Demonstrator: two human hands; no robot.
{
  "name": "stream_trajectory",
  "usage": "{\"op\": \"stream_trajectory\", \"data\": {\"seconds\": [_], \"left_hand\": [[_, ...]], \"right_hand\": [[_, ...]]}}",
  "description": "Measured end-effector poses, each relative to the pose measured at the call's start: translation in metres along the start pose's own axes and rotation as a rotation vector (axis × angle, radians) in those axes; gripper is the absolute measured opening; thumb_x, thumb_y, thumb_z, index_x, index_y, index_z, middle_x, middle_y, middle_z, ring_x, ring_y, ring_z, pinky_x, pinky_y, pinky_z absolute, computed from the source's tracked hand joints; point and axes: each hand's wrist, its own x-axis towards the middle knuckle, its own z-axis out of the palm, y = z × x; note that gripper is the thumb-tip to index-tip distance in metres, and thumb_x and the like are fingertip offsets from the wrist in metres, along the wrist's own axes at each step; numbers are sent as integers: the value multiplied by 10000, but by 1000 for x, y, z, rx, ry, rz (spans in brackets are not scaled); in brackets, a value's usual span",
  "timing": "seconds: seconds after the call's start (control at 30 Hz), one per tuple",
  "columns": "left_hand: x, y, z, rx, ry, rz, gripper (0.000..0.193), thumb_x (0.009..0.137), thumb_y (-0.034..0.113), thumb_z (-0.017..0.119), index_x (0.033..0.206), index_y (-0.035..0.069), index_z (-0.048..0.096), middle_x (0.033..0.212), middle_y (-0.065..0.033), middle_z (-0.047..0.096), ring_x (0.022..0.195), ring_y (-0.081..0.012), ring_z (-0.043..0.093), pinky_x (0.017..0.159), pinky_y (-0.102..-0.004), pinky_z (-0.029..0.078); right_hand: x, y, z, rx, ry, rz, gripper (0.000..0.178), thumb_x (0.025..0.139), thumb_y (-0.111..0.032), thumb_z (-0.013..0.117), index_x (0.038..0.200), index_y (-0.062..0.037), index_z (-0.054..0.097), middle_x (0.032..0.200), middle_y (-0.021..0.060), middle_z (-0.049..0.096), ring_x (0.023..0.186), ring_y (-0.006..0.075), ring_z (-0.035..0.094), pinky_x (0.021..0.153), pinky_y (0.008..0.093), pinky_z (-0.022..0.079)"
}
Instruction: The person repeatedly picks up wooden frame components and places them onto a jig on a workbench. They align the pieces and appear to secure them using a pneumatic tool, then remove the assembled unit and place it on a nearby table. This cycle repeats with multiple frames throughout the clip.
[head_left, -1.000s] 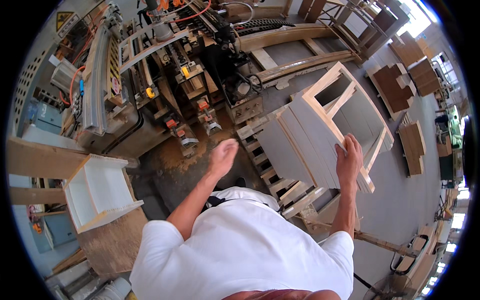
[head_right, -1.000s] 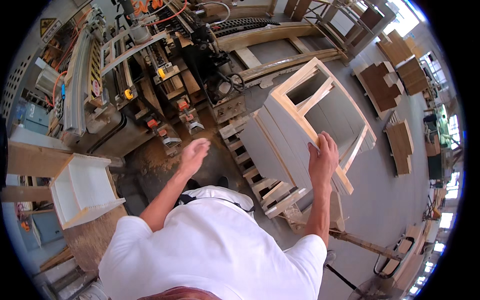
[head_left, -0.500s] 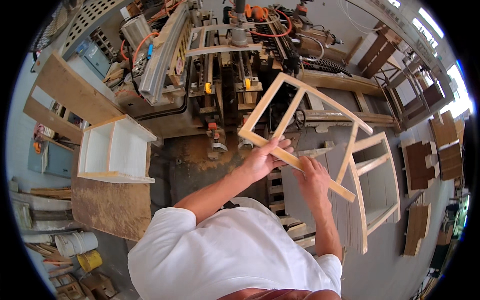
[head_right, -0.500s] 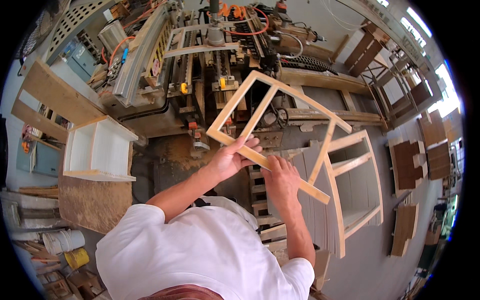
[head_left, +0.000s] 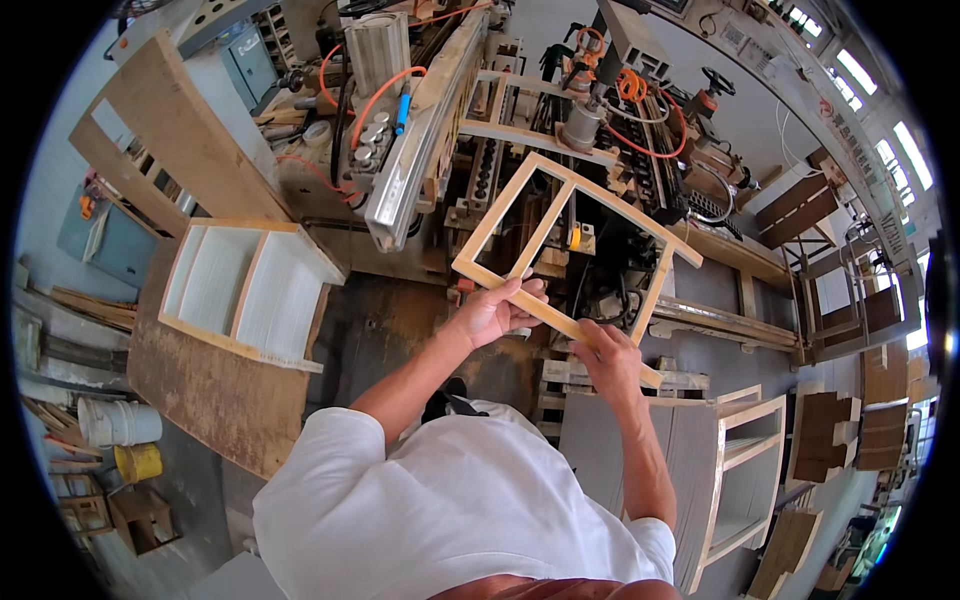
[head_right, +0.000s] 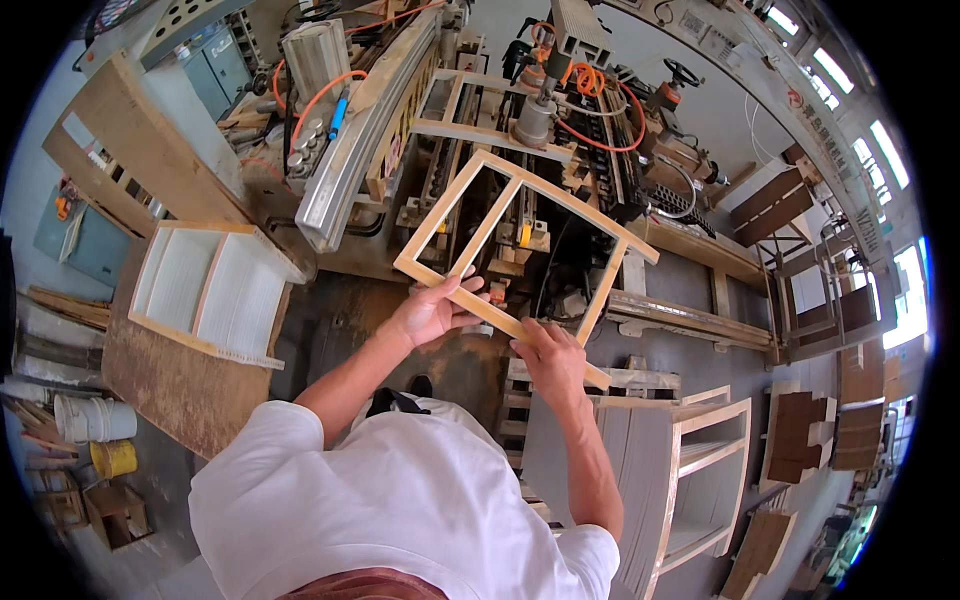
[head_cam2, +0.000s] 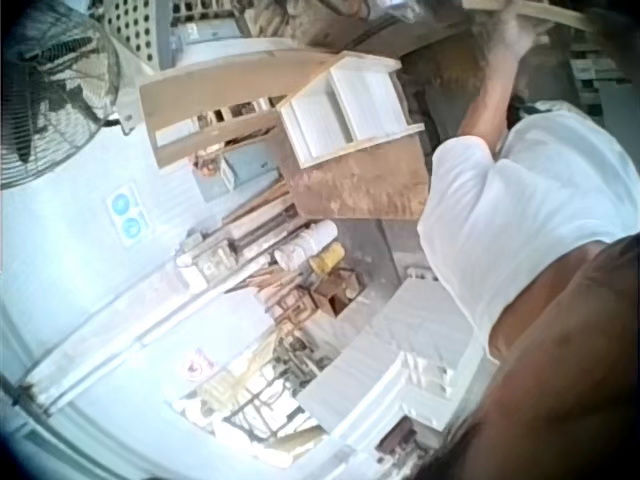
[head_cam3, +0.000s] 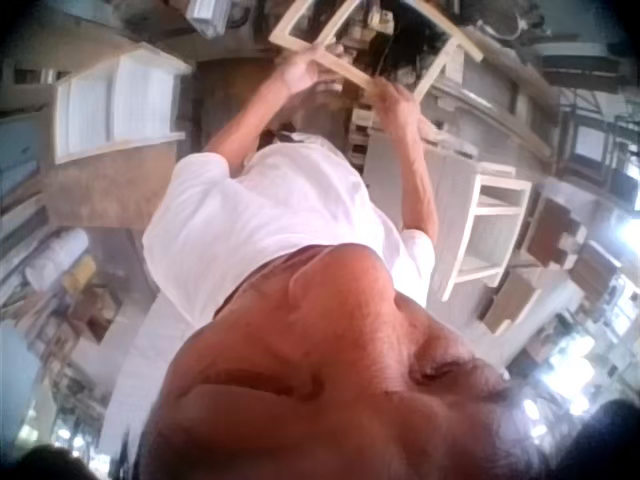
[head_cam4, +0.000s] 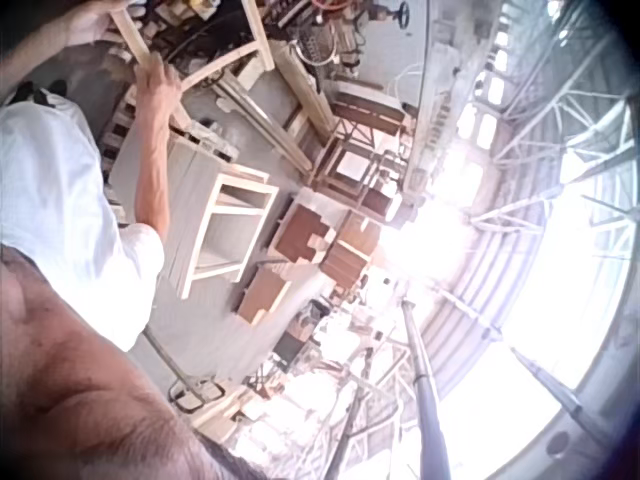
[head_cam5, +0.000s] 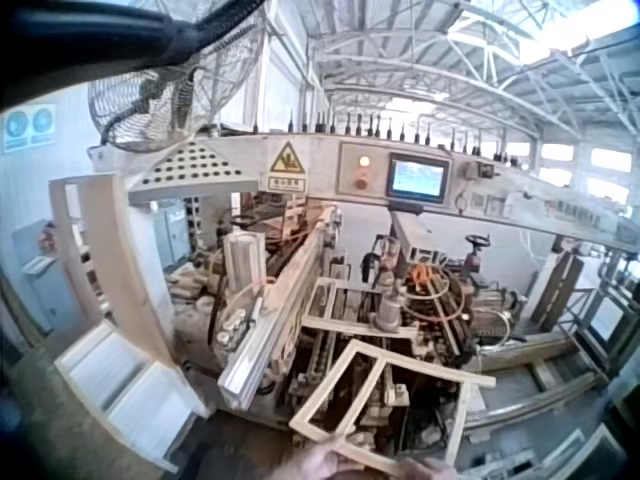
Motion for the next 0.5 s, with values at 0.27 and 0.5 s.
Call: {"op": "stream_trajectory", "data": {"seconds": [0.27,0.5], "left_hand": [[35,48,-35,-35,14,3,382,980,220,573,1347,135,507,1250,-54,635,1230,-296,565,1035,-535,458],[49,72,-48,-17,54,40,330,985,210,567,1304,139,528,1248,-48,631,1232,-267,563,1028,-530,462]], "right_hand": [[68,7,32,-3,37,-51,343,762,-204,776,1061,-79,666,828,85,647,777,302,622,690,413,492],[104,15,57,-38,41,-61,348,755,-220,780,1058,-88,674,820,85,638,778,303,621,690,420,489]]}}
